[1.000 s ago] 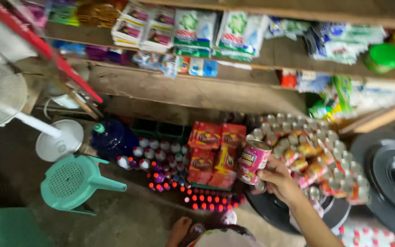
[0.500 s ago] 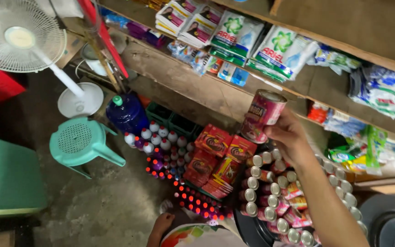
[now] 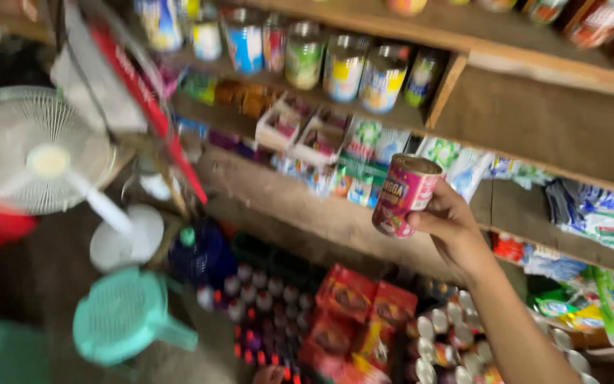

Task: Wiping down canned goods with a cloth and organizing them on the grocery store shelves.

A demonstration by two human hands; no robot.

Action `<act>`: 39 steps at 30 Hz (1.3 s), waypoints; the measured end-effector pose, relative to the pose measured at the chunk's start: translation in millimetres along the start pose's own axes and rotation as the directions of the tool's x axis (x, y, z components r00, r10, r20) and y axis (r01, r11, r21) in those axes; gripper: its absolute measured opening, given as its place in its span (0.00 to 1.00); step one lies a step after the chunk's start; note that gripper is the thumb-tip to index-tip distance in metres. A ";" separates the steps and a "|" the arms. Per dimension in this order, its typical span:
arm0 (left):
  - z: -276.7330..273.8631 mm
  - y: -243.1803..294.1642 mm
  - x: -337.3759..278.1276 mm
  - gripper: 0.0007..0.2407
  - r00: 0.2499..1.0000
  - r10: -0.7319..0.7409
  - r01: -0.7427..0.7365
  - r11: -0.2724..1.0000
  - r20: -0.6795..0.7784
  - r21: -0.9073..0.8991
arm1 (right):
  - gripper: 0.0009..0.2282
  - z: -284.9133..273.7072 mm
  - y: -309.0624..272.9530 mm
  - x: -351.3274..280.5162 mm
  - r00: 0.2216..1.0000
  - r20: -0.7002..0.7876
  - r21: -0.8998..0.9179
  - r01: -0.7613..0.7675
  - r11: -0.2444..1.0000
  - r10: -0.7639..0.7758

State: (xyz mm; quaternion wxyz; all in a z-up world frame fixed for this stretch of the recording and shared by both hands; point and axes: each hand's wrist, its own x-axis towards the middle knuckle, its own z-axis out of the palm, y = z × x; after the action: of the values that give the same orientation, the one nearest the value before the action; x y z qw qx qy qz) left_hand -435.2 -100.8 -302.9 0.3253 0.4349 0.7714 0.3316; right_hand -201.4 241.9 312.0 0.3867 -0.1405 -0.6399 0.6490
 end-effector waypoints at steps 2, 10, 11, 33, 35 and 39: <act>-52.1 62.5 110.1 0.16 0.991 0.133 -0.133 0.991 -0.019 -0.009 | 0.30 22.4 -18.9 24.8 0.999 -0.043 -0.004 0.021 1.000 -0.021; -277.1 533.8 150.5 0.14 0.741 0.667 -0.540 0.523 -0.077 -0.659 | 0.29 61.7 -52.8 95.0 0.985 -0.117 -0.079 0.116 0.990 -0.124; -292.2 561.6 145.4 0.17 0.661 0.746 -0.547 0.402 -0.085 -0.734 | 0.28 65.1 -57.5 99.1 0.985 -0.111 -0.083 0.122 0.989 -0.131; -303.3 715.8 226.3 0.20 0.366 0.852 -0.863 0.159 -0.374 -0.480 | 0.23 29.3 -161.0 152.8 0.948 -0.107 -0.434 0.226 0.872 -0.299; -329.2 746.1 246.1 0.22 0.226 0.826 -0.974 0.182 -0.517 -0.135 | 0.25 30.0 -187.6 168.9 0.925 -0.079 -0.513 0.282 0.811 -0.371; -352.0 782.5 301.7 0.26 -0.019 0.778 -0.811 0.355 -0.628 0.465 | 0.20 23.5 -236.6 204.3 0.846 -0.073 -0.638 0.367 0.677 -0.528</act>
State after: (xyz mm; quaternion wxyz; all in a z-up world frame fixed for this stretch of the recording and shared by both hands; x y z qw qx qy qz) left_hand -480.8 400.6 454.7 -0.2862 0.5926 0.4279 0.6195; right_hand -276.3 336.2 601.4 0.5475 -0.1743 -0.7718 0.2724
